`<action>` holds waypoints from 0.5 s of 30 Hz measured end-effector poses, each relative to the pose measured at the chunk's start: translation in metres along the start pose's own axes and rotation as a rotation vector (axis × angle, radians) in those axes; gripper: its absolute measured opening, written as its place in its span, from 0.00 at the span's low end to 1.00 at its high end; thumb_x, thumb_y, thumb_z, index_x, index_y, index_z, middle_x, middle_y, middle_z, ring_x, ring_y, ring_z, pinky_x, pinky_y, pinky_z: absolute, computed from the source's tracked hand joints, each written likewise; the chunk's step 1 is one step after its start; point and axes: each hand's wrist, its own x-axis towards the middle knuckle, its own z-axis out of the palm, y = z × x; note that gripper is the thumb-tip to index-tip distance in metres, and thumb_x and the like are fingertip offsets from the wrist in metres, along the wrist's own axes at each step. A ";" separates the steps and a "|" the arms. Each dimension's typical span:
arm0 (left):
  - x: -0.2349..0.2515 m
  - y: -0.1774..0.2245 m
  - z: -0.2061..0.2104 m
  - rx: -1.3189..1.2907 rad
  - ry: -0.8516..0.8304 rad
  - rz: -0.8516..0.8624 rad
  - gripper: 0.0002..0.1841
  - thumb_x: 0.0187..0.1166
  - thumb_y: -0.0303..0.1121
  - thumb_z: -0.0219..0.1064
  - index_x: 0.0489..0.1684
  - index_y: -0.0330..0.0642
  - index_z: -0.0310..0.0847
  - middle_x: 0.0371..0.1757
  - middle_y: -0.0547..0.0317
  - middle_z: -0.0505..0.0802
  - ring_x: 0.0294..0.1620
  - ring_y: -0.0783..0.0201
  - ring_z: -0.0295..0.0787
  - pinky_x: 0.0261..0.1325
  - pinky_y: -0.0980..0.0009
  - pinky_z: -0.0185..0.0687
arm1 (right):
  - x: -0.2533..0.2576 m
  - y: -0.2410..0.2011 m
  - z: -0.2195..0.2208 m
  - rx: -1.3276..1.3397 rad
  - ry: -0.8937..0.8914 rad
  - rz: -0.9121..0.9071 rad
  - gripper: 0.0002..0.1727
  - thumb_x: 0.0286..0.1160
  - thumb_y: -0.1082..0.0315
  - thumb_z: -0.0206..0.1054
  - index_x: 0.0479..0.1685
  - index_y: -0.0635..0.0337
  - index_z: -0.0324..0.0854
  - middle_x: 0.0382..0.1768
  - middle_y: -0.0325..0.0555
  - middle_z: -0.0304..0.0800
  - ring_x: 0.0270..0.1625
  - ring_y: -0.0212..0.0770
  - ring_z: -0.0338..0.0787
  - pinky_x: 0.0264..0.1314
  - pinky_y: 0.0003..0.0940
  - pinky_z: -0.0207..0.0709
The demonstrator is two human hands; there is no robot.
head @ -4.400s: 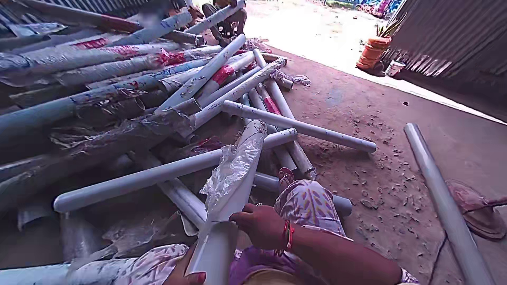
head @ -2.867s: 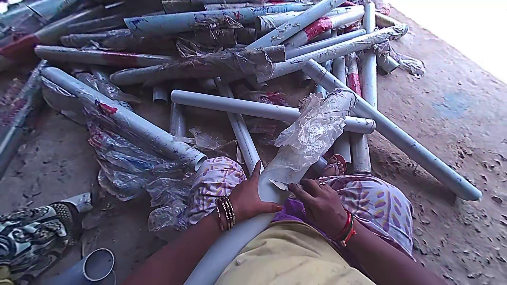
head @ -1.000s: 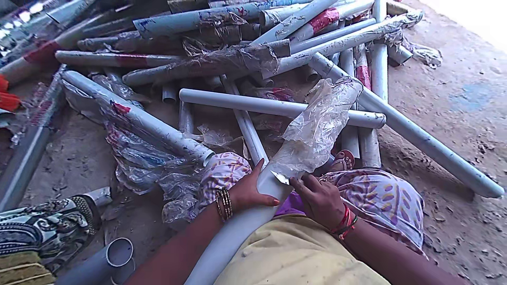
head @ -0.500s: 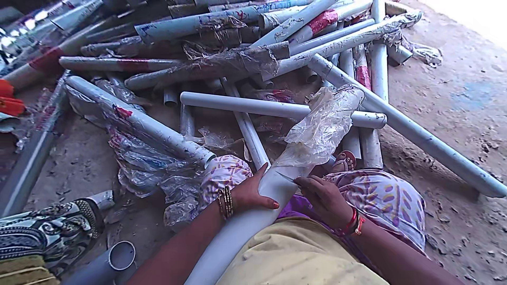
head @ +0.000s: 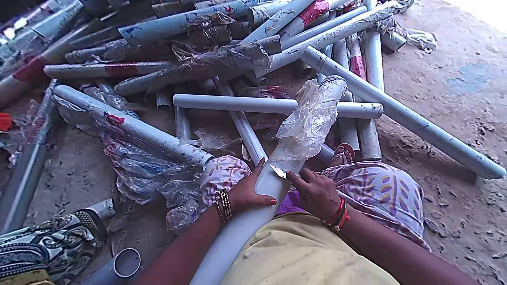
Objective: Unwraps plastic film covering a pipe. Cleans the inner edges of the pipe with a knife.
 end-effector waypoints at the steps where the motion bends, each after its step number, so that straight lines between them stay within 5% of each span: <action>1: 0.000 -0.001 0.000 -0.001 0.004 -0.009 0.74 0.49 0.55 0.83 0.97 0.37 0.27 0.89 0.34 0.66 0.88 0.49 0.67 0.86 0.52 0.65 | 0.002 -0.001 0.001 0.007 -0.016 0.015 0.20 0.67 0.69 0.58 0.50 0.54 0.95 0.25 0.55 0.87 0.17 0.53 0.85 0.13 0.44 0.71; 7: -0.001 0.004 -0.001 0.026 -0.018 -0.067 0.74 0.52 0.52 0.84 0.97 0.40 0.24 0.87 0.32 0.69 0.85 0.45 0.71 0.84 0.47 0.67 | 0.018 -0.004 0.003 0.023 -0.067 0.111 0.20 0.67 0.71 0.59 0.52 0.56 0.95 0.26 0.59 0.87 0.19 0.58 0.87 0.14 0.49 0.72; 10: 0.000 0.003 0.002 -0.007 -0.024 -0.069 0.74 0.51 0.51 0.85 0.97 0.40 0.24 0.87 0.33 0.69 0.85 0.45 0.71 0.84 0.47 0.68 | 0.046 0.012 -0.023 0.313 -0.388 0.350 0.19 0.81 0.69 0.56 0.60 0.58 0.91 0.42 0.62 0.93 0.43 0.63 0.94 0.41 0.63 0.81; 12: 0.001 0.002 0.003 -0.037 -0.036 -0.065 0.75 0.49 0.50 0.85 0.97 0.39 0.25 0.88 0.34 0.67 0.87 0.48 0.69 0.85 0.51 0.67 | 0.050 0.034 -0.030 0.567 -0.506 0.406 0.19 0.86 0.66 0.55 0.62 0.62 0.89 0.44 0.53 0.93 0.42 0.46 0.89 0.49 0.48 0.80; 14: 0.004 0.003 0.000 -0.092 -0.060 -0.062 0.75 0.48 0.48 0.85 0.97 0.38 0.25 0.89 0.34 0.66 0.87 0.51 0.68 0.86 0.56 0.67 | 0.037 0.042 -0.023 0.752 -0.394 0.380 0.19 0.86 0.66 0.54 0.61 0.66 0.87 0.38 0.44 0.90 0.30 0.26 0.80 0.38 0.24 0.76; 15: 0.004 0.003 -0.001 -0.131 -0.076 -0.061 0.74 0.48 0.47 0.85 0.96 0.37 0.25 0.89 0.34 0.66 0.87 0.53 0.69 0.85 0.58 0.68 | 0.027 0.040 -0.019 0.801 -0.309 0.335 0.19 0.85 0.67 0.55 0.60 0.68 0.87 0.37 0.45 0.90 0.29 0.24 0.80 0.37 0.21 0.76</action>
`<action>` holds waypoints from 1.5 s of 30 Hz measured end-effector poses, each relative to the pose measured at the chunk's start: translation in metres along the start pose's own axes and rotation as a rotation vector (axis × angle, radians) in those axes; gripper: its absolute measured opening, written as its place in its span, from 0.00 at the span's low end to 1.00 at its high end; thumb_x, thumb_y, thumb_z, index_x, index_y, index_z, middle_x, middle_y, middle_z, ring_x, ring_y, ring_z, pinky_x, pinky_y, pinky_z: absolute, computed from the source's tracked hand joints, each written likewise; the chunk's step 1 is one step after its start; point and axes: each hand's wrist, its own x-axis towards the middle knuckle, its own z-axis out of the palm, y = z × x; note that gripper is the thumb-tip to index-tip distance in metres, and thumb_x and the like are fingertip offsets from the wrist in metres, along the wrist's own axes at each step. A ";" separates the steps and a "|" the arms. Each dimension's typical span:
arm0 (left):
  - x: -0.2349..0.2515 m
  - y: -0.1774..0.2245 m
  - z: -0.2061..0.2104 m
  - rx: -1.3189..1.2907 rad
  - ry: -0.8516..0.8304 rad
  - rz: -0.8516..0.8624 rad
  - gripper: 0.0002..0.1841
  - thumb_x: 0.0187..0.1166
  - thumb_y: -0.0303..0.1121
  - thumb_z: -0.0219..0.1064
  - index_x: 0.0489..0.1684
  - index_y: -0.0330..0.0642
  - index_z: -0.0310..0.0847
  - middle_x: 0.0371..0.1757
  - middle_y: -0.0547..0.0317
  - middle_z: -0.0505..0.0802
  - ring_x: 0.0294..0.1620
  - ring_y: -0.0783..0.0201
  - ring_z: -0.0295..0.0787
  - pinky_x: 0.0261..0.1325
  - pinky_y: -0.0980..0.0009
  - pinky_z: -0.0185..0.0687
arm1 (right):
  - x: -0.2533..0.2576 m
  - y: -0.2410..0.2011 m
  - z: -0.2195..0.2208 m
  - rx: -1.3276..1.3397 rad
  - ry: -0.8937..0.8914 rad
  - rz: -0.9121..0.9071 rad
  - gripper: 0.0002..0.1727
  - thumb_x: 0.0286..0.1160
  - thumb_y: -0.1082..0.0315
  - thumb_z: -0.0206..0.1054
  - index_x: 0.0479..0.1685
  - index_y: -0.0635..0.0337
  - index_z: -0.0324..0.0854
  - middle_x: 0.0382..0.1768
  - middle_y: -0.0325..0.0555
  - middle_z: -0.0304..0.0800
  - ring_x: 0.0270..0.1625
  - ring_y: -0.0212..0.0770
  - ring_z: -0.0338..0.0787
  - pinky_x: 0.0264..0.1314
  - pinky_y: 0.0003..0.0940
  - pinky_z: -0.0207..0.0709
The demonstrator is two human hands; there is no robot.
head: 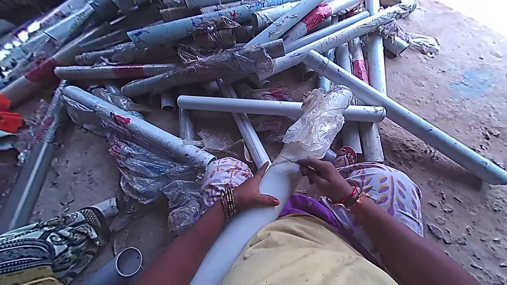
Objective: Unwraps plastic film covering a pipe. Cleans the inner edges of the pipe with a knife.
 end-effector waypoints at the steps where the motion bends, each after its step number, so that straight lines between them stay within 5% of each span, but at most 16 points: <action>1: 0.001 -0.001 -0.001 -0.036 -0.017 0.008 0.74 0.48 0.47 0.85 0.96 0.37 0.25 0.88 0.35 0.66 0.85 0.55 0.71 0.83 0.61 0.70 | -0.007 0.004 0.005 0.000 0.033 -0.080 0.18 0.85 0.67 0.55 0.59 0.68 0.87 0.37 0.46 0.90 0.31 0.25 0.82 0.38 0.22 0.78; 3: 0.004 -0.006 -0.003 -0.090 -0.041 0.037 0.74 0.46 0.49 0.84 0.96 0.36 0.27 0.87 0.37 0.68 0.82 0.60 0.74 0.80 0.65 0.73 | -0.022 0.007 0.010 -0.139 0.051 -0.210 0.18 0.86 0.65 0.55 0.57 0.64 0.89 0.39 0.52 0.92 0.35 0.38 0.89 0.41 0.36 0.83; 5: 0.007 -0.009 -0.003 -0.110 -0.056 0.069 0.75 0.45 0.51 0.85 0.96 0.35 0.28 0.87 0.40 0.68 0.82 0.64 0.74 0.80 0.68 0.73 | -0.030 0.008 0.014 -0.347 0.059 -0.304 0.17 0.84 0.64 0.55 0.53 0.58 0.91 0.38 0.54 0.93 0.35 0.50 0.94 0.34 0.47 0.84; 16: 0.005 -0.006 0.002 -0.076 0.009 0.149 0.71 0.49 0.47 0.83 0.94 0.29 0.31 0.87 0.40 0.69 0.81 0.71 0.73 0.80 0.77 0.69 | -0.020 0.011 0.025 -0.773 0.249 -0.324 0.20 0.64 0.74 0.61 0.52 0.54 0.94 0.30 0.58 0.90 0.27 0.60 0.90 0.23 0.51 0.78; 22: 0.005 -0.016 -0.001 -0.106 0.023 0.139 0.72 0.48 0.51 0.83 0.94 0.30 0.32 0.84 0.41 0.72 0.79 0.70 0.76 0.78 0.75 0.73 | -0.009 0.000 0.031 -0.604 0.182 -0.146 0.16 0.73 0.72 0.61 0.52 0.57 0.93 0.33 0.62 0.91 0.31 0.64 0.92 0.27 0.59 0.80; 24: 0.004 -0.018 -0.002 -0.147 0.018 0.150 0.72 0.48 0.51 0.83 0.94 0.30 0.33 0.84 0.42 0.73 0.77 0.71 0.76 0.77 0.75 0.74 | -0.002 -0.009 0.020 -0.369 0.050 0.037 0.16 0.81 0.71 0.58 0.57 0.60 0.91 0.40 0.59 0.94 0.40 0.58 0.94 0.39 0.58 0.82; 25: 0.003 -0.017 -0.003 -0.174 0.015 0.146 0.72 0.47 0.51 0.84 0.94 0.30 0.33 0.83 0.44 0.73 0.76 0.73 0.77 0.76 0.76 0.76 | 0.002 -0.010 0.011 -0.204 -0.033 0.138 0.17 0.84 0.69 0.56 0.60 0.61 0.89 0.41 0.51 0.93 0.40 0.46 0.91 0.44 0.47 0.81; 27: 0.000 -0.016 -0.003 -0.213 -0.005 0.142 0.73 0.45 0.53 0.85 0.93 0.31 0.33 0.80 0.49 0.76 0.73 0.76 0.80 0.73 0.77 0.79 | 0.005 -0.004 0.001 0.147 -0.085 0.206 0.16 0.87 0.69 0.55 0.60 0.67 0.83 0.37 0.37 0.87 0.32 0.21 0.81 0.37 0.19 0.76; 29: -0.001 -0.017 -0.006 -0.242 -0.026 0.160 0.75 0.44 0.57 0.86 0.93 0.32 0.33 0.79 0.52 0.77 0.71 0.77 0.82 0.72 0.77 0.80 | -0.001 0.001 0.002 0.246 -0.020 0.091 0.16 0.85 0.71 0.55 0.59 0.72 0.83 0.40 0.38 0.89 0.36 0.18 0.83 0.42 0.15 0.78; 32: -0.001 -0.024 -0.011 -0.278 -0.068 0.234 0.76 0.46 0.62 0.86 0.92 0.29 0.32 0.78 0.55 0.78 0.71 0.78 0.82 0.72 0.77 0.81 | -0.015 0.011 0.015 -0.075 0.074 -0.211 0.15 0.84 0.68 0.59 0.53 0.65 0.90 0.44 0.52 0.94 0.43 0.38 0.92 0.49 0.35 0.85; 34: -0.002 -0.023 -0.012 -0.286 -0.094 0.271 0.75 0.49 0.62 0.85 0.92 0.29 0.31 0.79 0.56 0.77 0.72 0.79 0.81 0.73 0.78 0.79 | -0.019 0.013 0.022 -0.316 0.158 -0.380 0.15 0.84 0.66 0.57 0.50 0.57 0.92 0.41 0.54 0.94 0.40 0.47 0.94 0.39 0.44 0.86; 39: -0.004 -0.020 -0.006 -0.286 -0.033 0.318 0.73 0.50 0.58 0.86 0.90 0.24 0.34 0.79 0.53 0.77 0.73 0.79 0.80 0.74 0.79 0.78 | -0.018 0.009 0.024 -0.723 0.272 -0.495 0.18 0.74 0.70 0.56 0.50 0.49 0.92 0.36 0.54 0.92 0.33 0.54 0.92 0.27 0.46 0.79; 45: -0.004 -0.020 -0.005 -0.218 0.040 0.294 0.70 0.52 0.52 0.84 0.90 0.23 0.33 0.81 0.47 0.74 0.75 0.80 0.77 0.75 0.82 0.74 | -0.009 0.006 0.035 -0.803 0.291 -0.432 0.17 0.68 0.72 0.59 0.48 0.51 0.94 0.30 0.55 0.90 0.27 0.56 0.90 0.22 0.46 0.76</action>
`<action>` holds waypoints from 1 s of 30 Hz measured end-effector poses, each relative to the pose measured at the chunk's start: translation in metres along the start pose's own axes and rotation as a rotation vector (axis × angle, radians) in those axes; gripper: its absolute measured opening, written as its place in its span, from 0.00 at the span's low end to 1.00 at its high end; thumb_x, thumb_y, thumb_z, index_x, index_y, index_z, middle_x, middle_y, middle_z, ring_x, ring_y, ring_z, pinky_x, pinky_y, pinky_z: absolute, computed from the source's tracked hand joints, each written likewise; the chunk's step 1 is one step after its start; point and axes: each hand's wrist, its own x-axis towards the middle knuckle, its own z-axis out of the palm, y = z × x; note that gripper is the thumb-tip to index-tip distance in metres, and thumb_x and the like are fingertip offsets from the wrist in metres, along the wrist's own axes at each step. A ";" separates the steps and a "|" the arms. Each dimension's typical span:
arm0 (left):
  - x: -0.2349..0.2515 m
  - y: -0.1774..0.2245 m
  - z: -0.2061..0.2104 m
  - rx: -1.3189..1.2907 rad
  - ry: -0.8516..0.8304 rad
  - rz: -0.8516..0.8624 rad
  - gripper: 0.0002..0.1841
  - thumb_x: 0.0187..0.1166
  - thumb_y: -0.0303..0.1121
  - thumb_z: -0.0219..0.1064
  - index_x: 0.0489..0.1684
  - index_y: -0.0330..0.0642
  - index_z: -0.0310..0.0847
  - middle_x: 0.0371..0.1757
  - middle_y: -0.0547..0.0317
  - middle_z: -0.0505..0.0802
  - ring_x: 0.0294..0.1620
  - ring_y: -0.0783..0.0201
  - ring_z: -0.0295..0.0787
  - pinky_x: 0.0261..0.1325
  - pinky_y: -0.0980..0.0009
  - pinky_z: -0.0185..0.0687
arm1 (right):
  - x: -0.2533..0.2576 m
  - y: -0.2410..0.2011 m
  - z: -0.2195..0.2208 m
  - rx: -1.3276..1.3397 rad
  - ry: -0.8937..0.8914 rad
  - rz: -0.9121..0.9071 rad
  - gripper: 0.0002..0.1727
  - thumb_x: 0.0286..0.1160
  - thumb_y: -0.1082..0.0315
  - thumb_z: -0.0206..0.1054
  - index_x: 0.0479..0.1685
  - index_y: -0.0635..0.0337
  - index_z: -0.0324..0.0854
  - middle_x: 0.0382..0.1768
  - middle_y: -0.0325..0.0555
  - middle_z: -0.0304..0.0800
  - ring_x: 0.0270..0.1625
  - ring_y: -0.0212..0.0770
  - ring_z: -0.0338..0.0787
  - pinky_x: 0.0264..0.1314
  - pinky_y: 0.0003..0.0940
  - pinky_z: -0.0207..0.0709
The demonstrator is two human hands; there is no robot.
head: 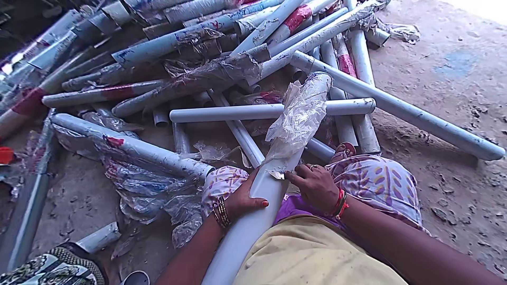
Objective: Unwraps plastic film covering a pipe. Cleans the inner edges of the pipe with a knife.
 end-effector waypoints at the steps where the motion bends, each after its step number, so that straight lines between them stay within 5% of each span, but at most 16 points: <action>1: 0.000 0.000 0.000 0.004 0.002 -0.012 0.70 0.52 0.51 0.84 0.91 0.24 0.33 0.82 0.47 0.74 0.75 0.79 0.77 0.75 0.81 0.74 | 0.002 -0.001 0.000 0.006 -0.017 0.014 0.17 0.67 0.72 0.60 0.47 0.52 0.94 0.30 0.55 0.90 0.27 0.57 0.90 0.22 0.47 0.77; 8: -0.001 -0.002 -0.001 0.003 -0.008 -0.060 0.70 0.51 0.51 0.84 0.91 0.26 0.34 0.81 0.47 0.74 0.74 0.79 0.77 0.74 0.82 0.74 | 0.021 -0.005 -0.005 0.201 -0.143 0.159 0.14 0.70 0.73 0.61 0.46 0.58 0.93 0.31 0.60 0.90 0.29 0.63 0.92 0.25 0.57 0.79; 10: 0.000 -0.004 -0.002 -0.003 -0.015 -0.073 0.71 0.50 0.54 0.84 0.92 0.27 0.35 0.81 0.48 0.75 0.74 0.78 0.78 0.74 0.80 0.75 | 0.028 0.000 -0.015 0.437 -0.282 0.320 0.15 0.78 0.70 0.60 0.52 0.61 0.92 0.38 0.58 0.93 0.38 0.58 0.94 0.37 0.57 0.82; 11: 0.000 -0.004 -0.002 -0.013 -0.012 -0.090 0.71 0.48 0.54 0.84 0.92 0.28 0.35 0.80 0.49 0.75 0.73 0.78 0.79 0.73 0.79 0.77 | 0.033 0.008 -0.021 0.601 -0.371 0.429 0.16 0.83 0.69 0.58 0.56 0.63 0.91 0.40 0.52 0.94 0.40 0.47 0.92 0.44 0.48 0.82; 13: 0.001 -0.002 -0.001 -0.049 -0.012 -0.122 0.73 0.46 0.55 0.85 0.92 0.31 0.35 0.78 0.51 0.77 0.71 0.77 0.81 0.71 0.78 0.80 | 0.032 0.021 -0.022 1.009 -0.390 0.621 0.15 0.86 0.68 0.55 0.58 0.66 0.83 0.33 0.31 0.87 0.29 0.20 0.81 0.34 0.18 0.76; 15: 0.002 -0.002 -0.001 -0.078 -0.028 -0.126 0.73 0.45 0.57 0.86 0.92 0.31 0.35 0.77 0.54 0.79 0.69 0.77 0.83 0.70 0.77 0.82 | 0.023 0.024 -0.020 1.167 -0.329 0.628 0.14 0.85 0.69 0.55 0.58 0.67 0.81 0.34 0.29 0.87 0.30 0.17 0.82 0.35 0.14 0.77; 17: 0.002 -0.003 -0.003 -0.104 -0.061 -0.106 0.73 0.47 0.58 0.86 0.92 0.31 0.34 0.76 0.56 0.79 0.69 0.78 0.83 0.70 0.77 0.82 | 0.007 0.020 -0.018 0.928 -0.258 0.413 0.15 0.84 0.70 0.57 0.56 0.70 0.86 0.42 0.43 0.92 0.39 0.26 0.87 0.47 0.23 0.82; 19: 0.004 -0.003 -0.003 -0.116 -0.087 -0.077 0.73 0.48 0.59 0.86 0.91 0.31 0.34 0.76 0.57 0.80 0.69 0.78 0.83 0.70 0.77 0.82 | -0.005 0.014 -0.013 0.593 -0.152 0.181 0.14 0.81 0.69 0.59 0.51 0.62 0.91 0.42 0.54 0.94 0.41 0.47 0.94 0.43 0.45 0.86; 23: 0.007 0.000 0.000 -0.058 -0.071 -0.028 0.72 0.49 0.60 0.85 0.91 0.28 0.37 0.77 0.54 0.79 0.71 0.78 0.81 0.73 0.77 0.79 | -0.005 0.008 -0.012 0.173 -0.023 0.022 0.17 0.78 0.67 0.56 0.49 0.52 0.93 0.32 0.53 0.91 0.30 0.54 0.92 0.25 0.47 0.80; 30: 0.008 0.008 0.006 0.075 -0.014 -0.097 0.70 0.50 0.52 0.83 0.92 0.28 0.36 0.80 0.47 0.76 0.73 0.78 0.79 0.73 0.79 0.76 | 0.010 0.002 -0.003 -0.063 -0.007 0.038 0.18 0.62 0.73 0.62 0.47 0.54 0.94 0.25 0.56 0.86 0.23 0.58 0.87 0.20 0.48 0.75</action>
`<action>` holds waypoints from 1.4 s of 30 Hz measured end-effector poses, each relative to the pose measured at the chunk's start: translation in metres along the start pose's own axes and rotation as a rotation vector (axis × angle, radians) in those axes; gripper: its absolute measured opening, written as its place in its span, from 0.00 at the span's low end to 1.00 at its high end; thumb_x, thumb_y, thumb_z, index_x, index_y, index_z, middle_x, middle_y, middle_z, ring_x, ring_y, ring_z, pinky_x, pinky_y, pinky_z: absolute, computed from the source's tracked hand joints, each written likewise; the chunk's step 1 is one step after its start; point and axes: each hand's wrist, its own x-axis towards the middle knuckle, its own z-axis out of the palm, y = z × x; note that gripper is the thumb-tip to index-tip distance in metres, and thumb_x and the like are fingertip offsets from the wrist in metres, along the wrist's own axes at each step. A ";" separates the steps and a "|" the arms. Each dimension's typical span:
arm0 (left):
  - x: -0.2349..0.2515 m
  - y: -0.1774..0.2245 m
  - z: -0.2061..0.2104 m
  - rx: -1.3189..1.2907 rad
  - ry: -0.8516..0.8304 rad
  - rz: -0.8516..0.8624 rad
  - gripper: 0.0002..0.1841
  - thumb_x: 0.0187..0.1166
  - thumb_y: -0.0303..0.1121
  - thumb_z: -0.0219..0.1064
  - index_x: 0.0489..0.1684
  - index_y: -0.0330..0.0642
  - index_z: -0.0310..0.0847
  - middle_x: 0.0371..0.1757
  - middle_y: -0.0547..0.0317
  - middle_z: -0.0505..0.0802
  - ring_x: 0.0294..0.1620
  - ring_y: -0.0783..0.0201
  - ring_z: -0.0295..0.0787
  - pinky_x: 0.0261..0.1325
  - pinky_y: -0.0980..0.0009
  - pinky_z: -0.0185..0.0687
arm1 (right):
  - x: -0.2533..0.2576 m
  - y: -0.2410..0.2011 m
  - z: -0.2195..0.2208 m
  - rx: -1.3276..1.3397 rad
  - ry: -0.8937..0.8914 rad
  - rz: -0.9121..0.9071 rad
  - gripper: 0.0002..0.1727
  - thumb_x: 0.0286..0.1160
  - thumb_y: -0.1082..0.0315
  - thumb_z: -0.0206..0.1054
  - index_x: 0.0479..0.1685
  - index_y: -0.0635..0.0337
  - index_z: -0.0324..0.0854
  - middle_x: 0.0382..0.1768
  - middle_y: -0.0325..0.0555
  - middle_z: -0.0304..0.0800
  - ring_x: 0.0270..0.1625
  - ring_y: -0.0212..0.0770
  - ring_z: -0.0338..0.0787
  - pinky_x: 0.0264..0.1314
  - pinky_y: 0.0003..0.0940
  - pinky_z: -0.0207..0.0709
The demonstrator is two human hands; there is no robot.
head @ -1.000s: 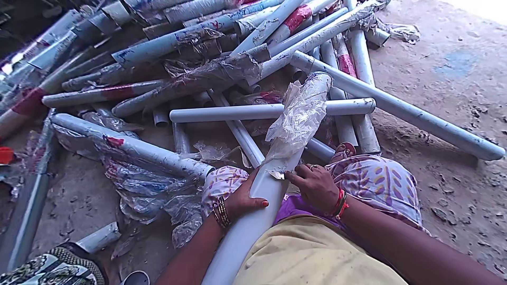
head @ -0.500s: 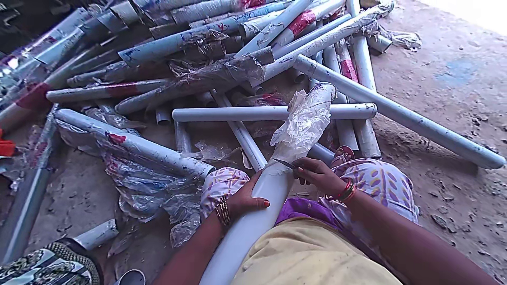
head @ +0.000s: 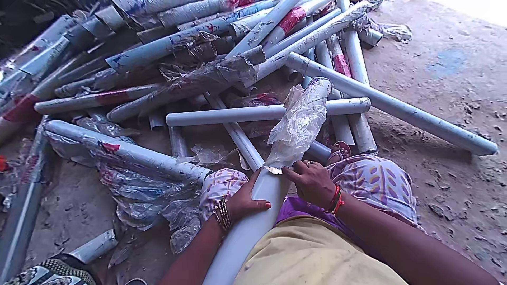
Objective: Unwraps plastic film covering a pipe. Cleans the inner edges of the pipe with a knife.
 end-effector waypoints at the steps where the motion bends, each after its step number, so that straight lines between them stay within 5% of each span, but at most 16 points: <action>1: 0.000 -0.002 0.000 -0.011 -0.001 0.009 0.70 0.50 0.52 0.84 0.92 0.28 0.36 0.80 0.47 0.76 0.73 0.78 0.79 0.74 0.79 0.76 | 0.003 -0.002 0.000 0.019 -0.030 0.030 0.18 0.61 0.74 0.63 0.48 0.55 0.94 0.25 0.58 0.86 0.24 0.60 0.88 0.20 0.50 0.76; 3: 0.000 -0.004 0.000 -0.035 -0.003 0.018 0.69 0.50 0.53 0.84 0.91 0.28 0.36 0.80 0.49 0.76 0.72 0.79 0.79 0.73 0.80 0.76 | 0.009 -0.002 -0.001 0.125 -0.102 0.118 0.16 0.65 0.74 0.63 0.48 0.57 0.93 0.27 0.60 0.88 0.26 0.62 0.89 0.22 0.54 0.77; 5: 0.000 -0.004 -0.002 -0.051 -0.019 -0.005 0.70 0.49 0.51 0.84 0.92 0.28 0.35 0.79 0.51 0.76 0.71 0.80 0.80 0.72 0.81 0.78 | 0.016 0.005 -0.013 0.404 -0.253 0.291 0.15 0.78 0.72 0.59 0.54 0.62 0.91 0.38 0.60 0.92 0.37 0.59 0.93 0.36 0.56 0.82; 6: -0.001 -0.005 -0.003 -0.071 -0.030 -0.010 0.70 0.49 0.52 0.84 0.92 0.29 0.34 0.79 0.52 0.77 0.71 0.80 0.80 0.71 0.80 0.79 | 0.018 0.013 -0.018 0.581 -0.305 0.376 0.16 0.83 0.71 0.56 0.57 0.65 0.89 0.41 0.56 0.93 0.40 0.49 0.93 0.44 0.48 0.83; 8: -0.002 -0.006 -0.005 -0.130 -0.055 -0.012 0.72 0.47 0.54 0.85 0.91 0.30 0.33 0.76 0.57 0.79 0.69 0.80 0.83 0.69 0.79 0.82 | 0.011 0.025 -0.018 0.889 -0.264 0.436 0.17 0.86 0.70 0.53 0.57 0.71 0.85 0.36 0.42 0.88 0.32 0.23 0.82 0.39 0.19 0.77; 9: -0.002 -0.007 -0.006 -0.164 -0.072 -0.005 0.73 0.47 0.56 0.86 0.91 0.31 0.33 0.75 0.59 0.80 0.67 0.80 0.84 0.68 0.78 0.83 | 0.005 0.028 -0.016 0.931 -0.222 0.389 0.16 0.85 0.71 0.54 0.56 0.72 0.85 0.37 0.43 0.89 0.33 0.21 0.82 0.41 0.17 0.78; 12: -0.002 -0.008 -0.009 -0.213 -0.117 0.011 0.75 0.45 0.60 0.87 0.91 0.33 0.34 0.72 0.62 0.83 0.65 0.79 0.86 0.66 0.76 0.86 | -0.013 0.023 -0.012 0.616 -0.139 0.131 0.14 0.81 0.69 0.60 0.51 0.63 0.91 0.41 0.55 0.94 0.40 0.47 0.94 0.44 0.45 0.87; 14: 0.000 -0.008 -0.009 -0.199 -0.127 0.038 0.75 0.45 0.62 0.86 0.91 0.32 0.34 0.72 0.62 0.82 0.65 0.79 0.86 0.67 0.77 0.85 | -0.016 0.019 -0.012 0.390 -0.067 0.029 0.14 0.80 0.68 0.59 0.49 0.57 0.92 0.39 0.55 0.94 0.38 0.53 0.95 0.35 0.50 0.86; 20: 0.001 -0.007 -0.006 -0.151 -0.086 0.068 0.73 0.46 0.60 0.86 0.90 0.29 0.35 0.73 0.59 0.81 0.66 0.81 0.84 0.68 0.79 0.83 | -0.013 0.017 -0.005 0.048 0.026 -0.050 0.18 0.72 0.71 0.58 0.49 0.50 0.94 0.35 0.55 0.92 0.33 0.55 0.92 0.28 0.48 0.80; 28: -0.002 -0.009 -0.006 -0.068 -0.050 0.019 0.72 0.48 0.56 0.84 0.92 0.31 0.34 0.77 0.52 0.78 0.69 0.78 0.82 0.70 0.79 0.80 | 0.008 0.007 0.005 0.069 -0.021 0.121 0.17 0.66 0.74 0.60 0.46 0.57 0.94 0.29 0.60 0.89 0.28 0.62 0.91 0.23 0.54 0.79; 31: -0.002 -0.007 -0.005 -0.044 -0.037 -0.026 0.71 0.47 0.53 0.84 0.93 0.32 0.34 0.78 0.50 0.78 0.69 0.76 0.83 0.70 0.76 0.81 | 0.022 0.015 -0.014 0.357 -0.259 0.300 0.16 0.78 0.71 0.59 0.53 0.62 0.92 0.40 0.63 0.93 0.42 0.64 0.94 0.41 0.62 0.82; 33: -0.002 -0.008 -0.006 -0.060 -0.043 -0.035 0.71 0.47 0.52 0.84 0.93 0.33 0.35 0.77 0.51 0.78 0.69 0.76 0.83 0.70 0.76 0.82 | 0.026 0.033 -0.021 0.658 -0.385 0.385 0.17 0.84 0.69 0.57 0.58 0.66 0.89 0.46 0.54 0.94 0.46 0.43 0.91 0.54 0.43 0.81; 35: -0.001 -0.007 -0.007 -0.077 -0.049 -0.047 0.70 0.47 0.53 0.84 0.92 0.33 0.36 0.76 0.52 0.79 0.68 0.76 0.83 0.69 0.76 0.83 | 0.018 0.034 -0.013 0.894 -0.285 0.370 0.15 0.84 0.71 0.57 0.56 0.71 0.86 0.41 0.46 0.91 0.37 0.22 0.84 0.46 0.18 0.79; 36: -0.001 -0.006 -0.008 -0.080 -0.054 -0.054 0.71 0.46 0.54 0.84 0.92 0.33 0.36 0.76 0.53 0.79 0.68 0.77 0.84 0.69 0.76 0.83 | 0.013 0.028 -0.011 0.916 -0.237 0.321 0.15 0.84 0.72 0.57 0.55 0.72 0.86 0.41 0.47 0.91 0.38 0.22 0.85 0.47 0.18 0.80; 39: 0.001 -0.005 -0.008 -0.071 -0.077 -0.046 0.72 0.46 0.57 0.84 0.92 0.32 0.36 0.76 0.53 0.79 0.68 0.77 0.83 0.70 0.76 0.81 | -0.001 0.011 -0.010 0.583 -0.128 0.083 0.15 0.81 0.68 0.59 0.50 0.61 0.92 0.39 0.54 0.94 0.39 0.48 0.94 0.39 0.46 0.85; 42: 0.003 -0.006 -0.007 -0.097 -0.083 -0.019 0.73 0.46 0.60 0.84 0.92 0.32 0.36 0.75 0.56 0.80 0.67 0.78 0.84 0.69 0.77 0.83 | -0.009 0.014 -0.009 0.288 -0.075 -0.032 0.16 0.80 0.66 0.56 0.47 0.52 0.93 0.33 0.51 0.92 0.32 0.52 0.93 0.28 0.47 0.82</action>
